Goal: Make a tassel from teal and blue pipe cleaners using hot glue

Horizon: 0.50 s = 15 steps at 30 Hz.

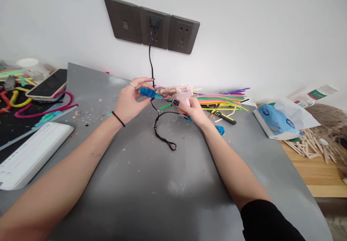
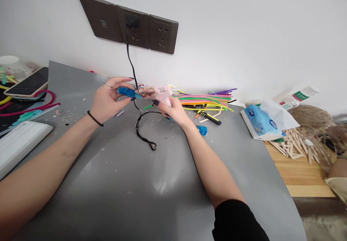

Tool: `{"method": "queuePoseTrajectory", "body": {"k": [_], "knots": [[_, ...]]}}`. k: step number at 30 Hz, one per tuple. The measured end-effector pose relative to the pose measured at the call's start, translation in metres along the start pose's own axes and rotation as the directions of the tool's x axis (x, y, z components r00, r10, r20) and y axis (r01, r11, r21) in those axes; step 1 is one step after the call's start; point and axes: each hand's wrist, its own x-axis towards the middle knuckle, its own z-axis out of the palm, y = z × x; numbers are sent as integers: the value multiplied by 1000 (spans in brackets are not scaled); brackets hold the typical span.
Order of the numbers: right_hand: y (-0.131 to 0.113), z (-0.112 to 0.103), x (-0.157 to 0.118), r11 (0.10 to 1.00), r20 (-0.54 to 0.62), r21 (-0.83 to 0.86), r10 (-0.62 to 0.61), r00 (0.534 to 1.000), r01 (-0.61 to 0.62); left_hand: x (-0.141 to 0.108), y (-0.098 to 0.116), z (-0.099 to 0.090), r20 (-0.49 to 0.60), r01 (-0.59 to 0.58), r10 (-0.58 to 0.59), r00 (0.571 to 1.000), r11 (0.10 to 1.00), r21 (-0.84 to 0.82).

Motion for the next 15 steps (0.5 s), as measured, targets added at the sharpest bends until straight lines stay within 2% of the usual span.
{"method": "queuePoseTrajectory", "body": {"k": [4,10,15], "knots": [[-2,2,0,999,-22,-10,-39,999,38,-1,0,0,-1,-24,24,1000,999,21],[-4,3,0,999,-25,-7,-33,999,33,-2,2,2,-31,-31,35,999,992,122],[-3,1,0,1000,-2,-20,-20,1000,20,-2,4,2,-43,-80,89,995,981,179]]}}
